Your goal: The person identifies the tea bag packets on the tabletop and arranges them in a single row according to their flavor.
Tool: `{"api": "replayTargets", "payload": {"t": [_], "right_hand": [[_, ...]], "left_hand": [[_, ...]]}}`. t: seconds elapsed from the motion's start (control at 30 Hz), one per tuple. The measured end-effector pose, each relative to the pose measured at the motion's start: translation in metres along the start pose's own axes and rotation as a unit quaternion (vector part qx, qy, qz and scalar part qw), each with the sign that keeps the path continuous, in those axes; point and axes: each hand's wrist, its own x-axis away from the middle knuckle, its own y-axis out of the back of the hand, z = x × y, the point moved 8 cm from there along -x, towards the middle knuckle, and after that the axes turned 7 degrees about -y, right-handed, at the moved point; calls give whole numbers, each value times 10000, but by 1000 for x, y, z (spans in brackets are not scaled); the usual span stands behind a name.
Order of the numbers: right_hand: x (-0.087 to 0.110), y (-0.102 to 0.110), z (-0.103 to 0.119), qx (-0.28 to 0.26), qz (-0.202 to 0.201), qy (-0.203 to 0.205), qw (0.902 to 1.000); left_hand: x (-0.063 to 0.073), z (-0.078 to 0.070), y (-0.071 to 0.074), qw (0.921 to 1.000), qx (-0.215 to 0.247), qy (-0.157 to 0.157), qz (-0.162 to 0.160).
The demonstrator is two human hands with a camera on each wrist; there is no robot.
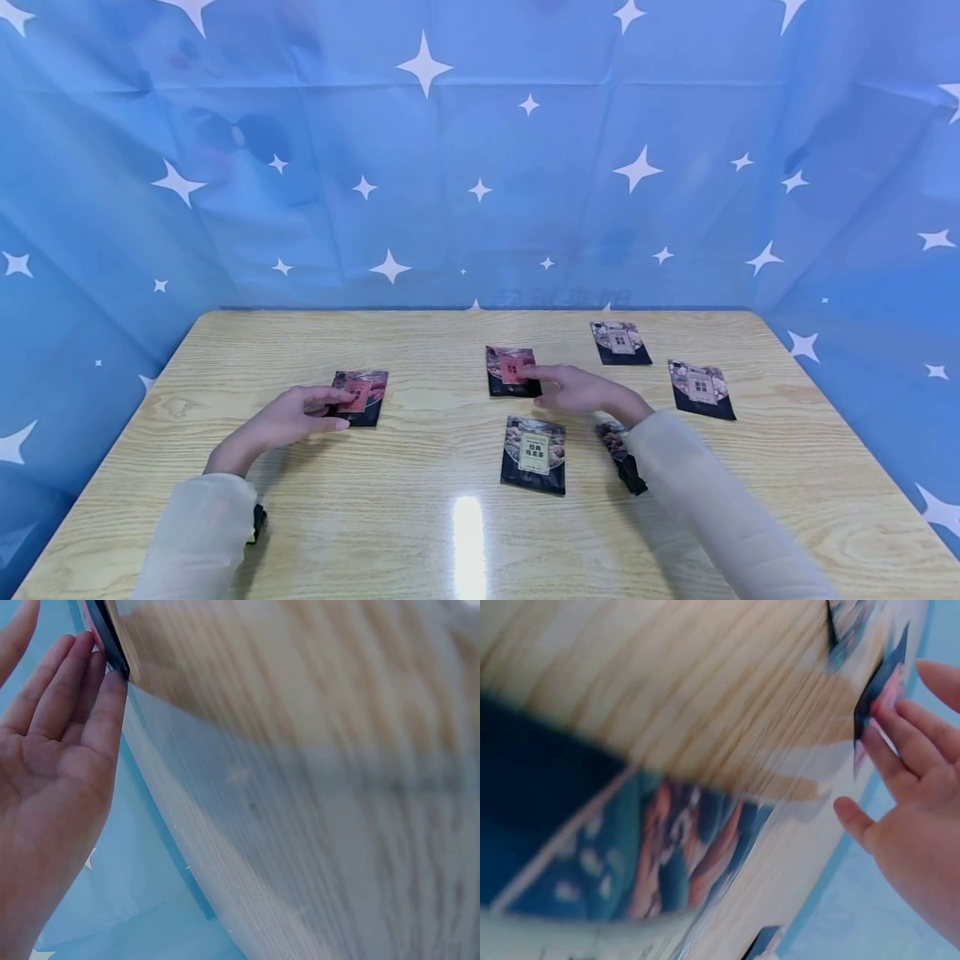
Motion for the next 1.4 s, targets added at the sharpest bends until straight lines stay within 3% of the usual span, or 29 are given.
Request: {"api": "replayTargets", "payload": {"t": [0.33, 0.77, 1.4], "right_hand": [[-5, -15, 21, 152, 211, 310, 9992], [-15, -36, 50, 231, 344, 219, 9989], [-26, -63, 84, 420, 480, 506, 9967]], "left_hand": [[0, 0, 1, 10000, 25, 5, -16], [0, 0, 1, 10000, 44, 26, -12], [-2, 3, 0, 10000, 64, 58, 40]]}}
